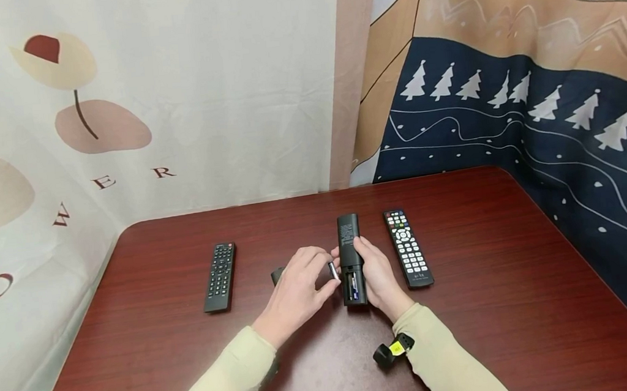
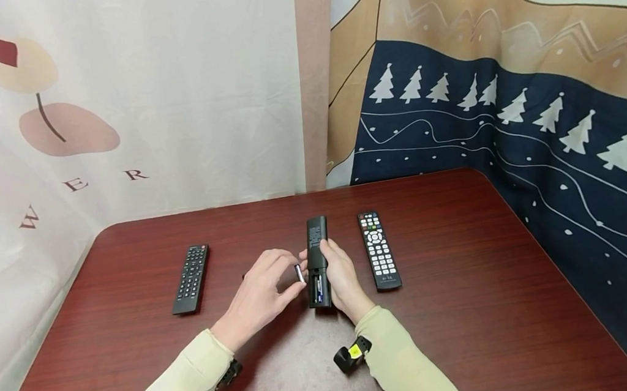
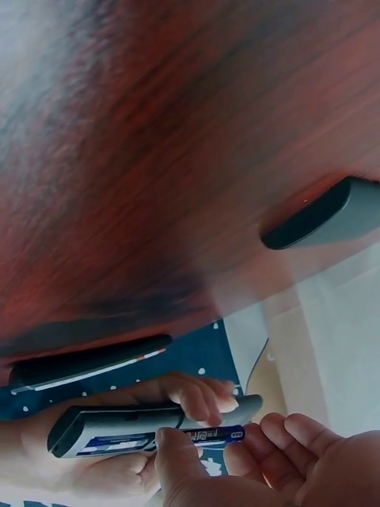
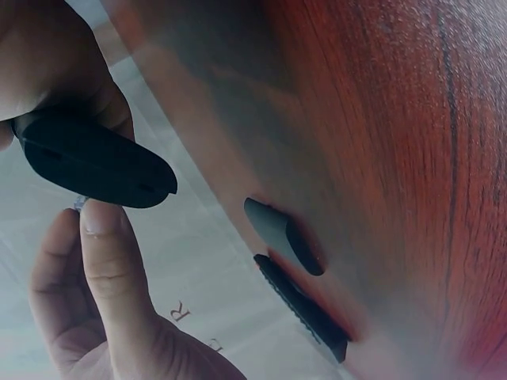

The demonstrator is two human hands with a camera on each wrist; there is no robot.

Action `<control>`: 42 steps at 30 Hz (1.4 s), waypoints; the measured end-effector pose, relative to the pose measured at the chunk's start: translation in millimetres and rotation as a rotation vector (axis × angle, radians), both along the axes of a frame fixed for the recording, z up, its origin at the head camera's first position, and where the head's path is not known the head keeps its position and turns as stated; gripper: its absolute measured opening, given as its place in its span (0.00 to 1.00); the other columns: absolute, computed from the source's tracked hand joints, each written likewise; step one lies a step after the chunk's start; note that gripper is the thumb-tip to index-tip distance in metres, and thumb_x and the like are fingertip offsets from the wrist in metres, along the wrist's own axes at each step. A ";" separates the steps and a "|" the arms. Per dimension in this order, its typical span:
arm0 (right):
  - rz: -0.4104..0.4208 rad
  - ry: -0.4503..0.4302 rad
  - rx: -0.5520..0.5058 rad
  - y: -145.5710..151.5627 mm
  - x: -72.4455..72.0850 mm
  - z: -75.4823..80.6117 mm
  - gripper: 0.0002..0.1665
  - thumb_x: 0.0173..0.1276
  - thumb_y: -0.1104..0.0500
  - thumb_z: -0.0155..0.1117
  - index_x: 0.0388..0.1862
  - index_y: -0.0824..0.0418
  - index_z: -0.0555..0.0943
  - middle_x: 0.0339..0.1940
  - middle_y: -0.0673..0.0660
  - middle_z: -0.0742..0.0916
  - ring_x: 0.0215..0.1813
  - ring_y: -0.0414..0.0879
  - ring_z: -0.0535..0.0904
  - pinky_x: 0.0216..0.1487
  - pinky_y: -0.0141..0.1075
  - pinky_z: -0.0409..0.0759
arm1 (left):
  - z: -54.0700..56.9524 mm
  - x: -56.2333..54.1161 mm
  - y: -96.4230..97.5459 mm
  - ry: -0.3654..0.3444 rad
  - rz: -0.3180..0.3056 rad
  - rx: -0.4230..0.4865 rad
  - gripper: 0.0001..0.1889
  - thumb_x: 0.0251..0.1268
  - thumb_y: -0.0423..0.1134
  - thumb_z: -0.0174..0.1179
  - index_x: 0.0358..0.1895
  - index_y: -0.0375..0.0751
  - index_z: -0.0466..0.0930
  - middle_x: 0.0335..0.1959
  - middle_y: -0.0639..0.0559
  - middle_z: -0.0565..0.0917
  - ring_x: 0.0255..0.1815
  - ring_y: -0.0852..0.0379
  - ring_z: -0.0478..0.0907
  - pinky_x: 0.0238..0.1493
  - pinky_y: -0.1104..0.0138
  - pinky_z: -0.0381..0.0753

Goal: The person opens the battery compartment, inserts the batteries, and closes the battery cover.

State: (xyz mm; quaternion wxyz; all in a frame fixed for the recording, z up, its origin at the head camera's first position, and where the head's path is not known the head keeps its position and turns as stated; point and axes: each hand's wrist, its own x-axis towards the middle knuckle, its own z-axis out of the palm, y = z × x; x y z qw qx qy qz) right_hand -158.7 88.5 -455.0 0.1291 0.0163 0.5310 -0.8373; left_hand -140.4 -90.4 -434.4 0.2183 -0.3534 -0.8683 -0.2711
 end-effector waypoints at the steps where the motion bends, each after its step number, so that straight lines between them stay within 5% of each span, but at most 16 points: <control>1: -0.006 -0.005 -0.002 -0.5 -0.2 -0.3 0.28 0.87 0.51 0.33 0.70 0.72 0.65 0.45 0.58 0.84 0.41 0.44 0.82 0.37 0.38 0.83 | 0.1 0.5 0.8 0.003 -0.003 0.000 0.18 0.51 0.33 0.79 0.45 0.38 0.82 0.43 0.50 0.81 0.47 0.52 0.78 0.53 0.61 0.79; 14: -0.050 -0.032 0.027 -1.6 1.1 -1.7 0.31 0.86 0.50 0.38 0.73 0.73 0.64 0.45 0.56 0.86 0.43 0.44 0.83 0.40 0.37 0.83 | 0.9 3.6 7.9 -0.012 -0.034 -0.025 0.19 0.53 0.35 0.79 0.46 0.39 0.82 0.49 0.51 0.83 0.51 0.54 0.79 0.55 0.62 0.80; 22: -0.080 -0.073 0.064 -2.5 1.8 -0.4 0.36 0.85 0.49 0.41 0.82 0.68 0.56 0.63 0.70 0.78 0.48 0.42 0.80 0.47 0.34 0.82 | 1.0 3.8 9.4 -0.022 -0.059 -0.026 0.19 0.51 0.35 0.80 0.45 0.40 0.82 0.53 0.48 0.85 0.53 0.53 0.80 0.56 0.62 0.80; 30: -0.065 -0.073 0.081 -2.1 2.7 -0.9 0.39 0.85 0.48 0.41 0.83 0.69 0.49 0.70 0.72 0.73 0.50 0.41 0.79 0.50 0.31 0.80 | 1.8 3.8 10.8 -0.046 -0.085 -0.049 0.21 0.48 0.37 0.81 0.44 0.39 0.82 0.51 0.48 0.85 0.57 0.52 0.80 0.58 0.64 0.81; 37: -0.052 -0.047 0.034 -2.4 1.2 -0.7 0.31 0.86 0.50 0.39 0.76 0.69 0.64 0.51 0.60 0.86 0.41 0.41 0.81 0.43 0.33 0.81 | 2.2 4.6 11.0 -0.062 -0.123 -0.059 0.19 0.48 0.36 0.80 0.43 0.39 0.83 0.45 0.50 0.85 0.67 0.47 0.78 0.66 0.65 0.77; 42: -0.033 -0.019 0.015 -2.4 0.2 -0.7 0.30 0.87 0.50 0.36 0.69 0.73 0.68 0.42 0.53 0.87 0.36 0.42 0.81 0.38 0.33 0.81 | 2.1 4.7 12.7 -0.049 -0.128 -0.065 0.17 0.49 0.35 0.80 0.42 0.40 0.84 0.42 0.52 0.84 0.58 0.52 0.81 0.61 0.66 0.79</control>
